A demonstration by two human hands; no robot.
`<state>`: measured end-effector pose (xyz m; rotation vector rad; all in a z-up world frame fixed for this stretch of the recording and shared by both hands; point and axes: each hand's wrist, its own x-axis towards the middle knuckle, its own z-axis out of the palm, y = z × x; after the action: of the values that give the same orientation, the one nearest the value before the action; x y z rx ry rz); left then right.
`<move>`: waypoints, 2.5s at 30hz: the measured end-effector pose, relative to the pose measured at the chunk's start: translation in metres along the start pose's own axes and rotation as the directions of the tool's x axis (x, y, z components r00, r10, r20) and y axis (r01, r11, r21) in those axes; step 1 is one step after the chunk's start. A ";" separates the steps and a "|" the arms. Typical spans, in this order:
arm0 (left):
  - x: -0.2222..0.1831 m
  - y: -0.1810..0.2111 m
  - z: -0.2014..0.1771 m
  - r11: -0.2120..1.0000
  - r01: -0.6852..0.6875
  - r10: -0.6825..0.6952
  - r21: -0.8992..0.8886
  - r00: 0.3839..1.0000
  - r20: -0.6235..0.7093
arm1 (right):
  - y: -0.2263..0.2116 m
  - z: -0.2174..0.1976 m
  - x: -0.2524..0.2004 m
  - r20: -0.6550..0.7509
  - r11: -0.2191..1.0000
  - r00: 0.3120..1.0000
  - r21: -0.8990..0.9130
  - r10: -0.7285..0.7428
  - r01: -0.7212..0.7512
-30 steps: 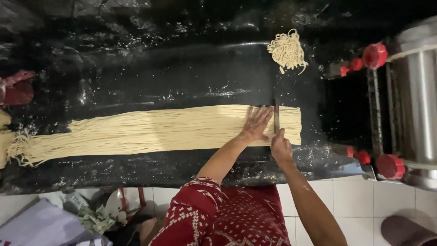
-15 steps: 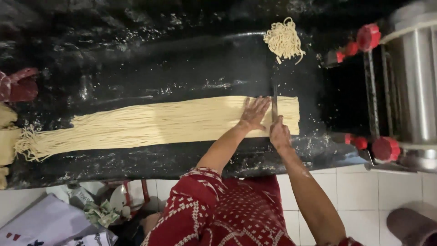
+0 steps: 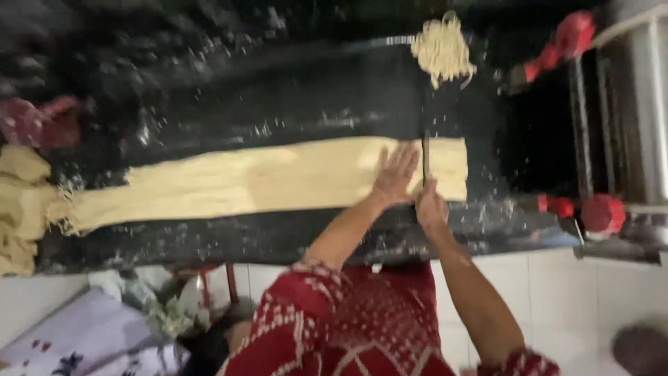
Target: Cutting long strands of fresh noodles into smaller portions with a knife and arranging them neatly in a large red tray.
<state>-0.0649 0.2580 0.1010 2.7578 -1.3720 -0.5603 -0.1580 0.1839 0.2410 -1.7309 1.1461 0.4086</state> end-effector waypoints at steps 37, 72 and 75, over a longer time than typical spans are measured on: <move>0.001 -0.085 0.050 0.944 0.309 -0.321 -0.114 0.942 -0.099 | 0.028 0.039 -0.028 0.168 0.957 0.950 -0.172 0.263 -0.234; -0.011 -0.088 0.078 0.966 0.158 -0.245 -0.204 0.812 -0.530 | 0.018 0.118 0.058 0.164 0.866 0.979 -0.466 -0.118 0.182; -0.012 -0.090 0.072 0.963 0.147 -0.250 -0.226 0.800 -0.546 | 0.018 0.129 0.073 0.135 0.809 0.983 -0.560 -0.123 0.178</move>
<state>-0.0251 0.3332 0.0224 2.6120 -0.8537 0.1556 -0.1081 0.2562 0.1208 -2.2779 0.8518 0.7876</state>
